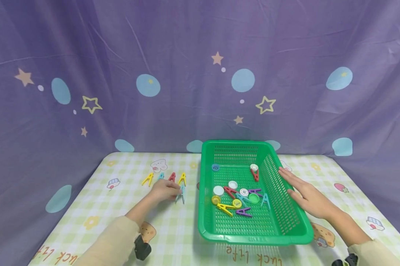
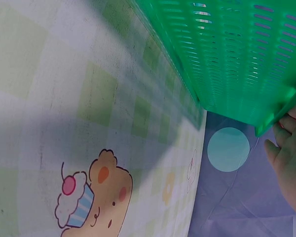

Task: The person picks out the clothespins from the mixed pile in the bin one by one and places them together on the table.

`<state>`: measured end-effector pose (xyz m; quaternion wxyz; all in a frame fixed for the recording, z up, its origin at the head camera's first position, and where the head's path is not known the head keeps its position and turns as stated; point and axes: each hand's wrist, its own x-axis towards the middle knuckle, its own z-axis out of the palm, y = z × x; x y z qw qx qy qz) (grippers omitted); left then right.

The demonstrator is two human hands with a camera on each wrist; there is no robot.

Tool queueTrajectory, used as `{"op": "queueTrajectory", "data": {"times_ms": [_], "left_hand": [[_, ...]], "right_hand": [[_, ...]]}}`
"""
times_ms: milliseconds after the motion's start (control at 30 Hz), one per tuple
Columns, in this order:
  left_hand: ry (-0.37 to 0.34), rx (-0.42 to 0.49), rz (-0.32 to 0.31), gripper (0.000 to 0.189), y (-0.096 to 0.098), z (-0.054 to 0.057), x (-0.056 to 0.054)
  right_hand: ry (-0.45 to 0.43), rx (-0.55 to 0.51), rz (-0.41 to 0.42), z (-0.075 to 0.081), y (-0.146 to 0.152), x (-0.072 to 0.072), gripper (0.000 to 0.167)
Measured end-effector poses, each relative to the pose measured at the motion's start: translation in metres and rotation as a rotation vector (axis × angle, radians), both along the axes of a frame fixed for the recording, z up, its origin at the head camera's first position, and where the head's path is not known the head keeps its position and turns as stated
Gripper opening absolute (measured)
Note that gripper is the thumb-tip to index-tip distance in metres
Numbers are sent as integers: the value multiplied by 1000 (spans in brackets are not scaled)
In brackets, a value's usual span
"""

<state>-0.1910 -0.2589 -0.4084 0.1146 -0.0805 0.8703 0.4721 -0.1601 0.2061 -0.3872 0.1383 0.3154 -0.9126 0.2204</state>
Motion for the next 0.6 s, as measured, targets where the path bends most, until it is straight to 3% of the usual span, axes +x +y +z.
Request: {"op": "queueTrajectory", "data": {"times_ms": [267,600], "left_hand": [[55,-88,20,19,6,2,3],[139,-160,-4,13,7,0,4]], "right_hand": [[6,7,7,0,0,1,54],[-16,2,-1,3,-2,2,53]]}}
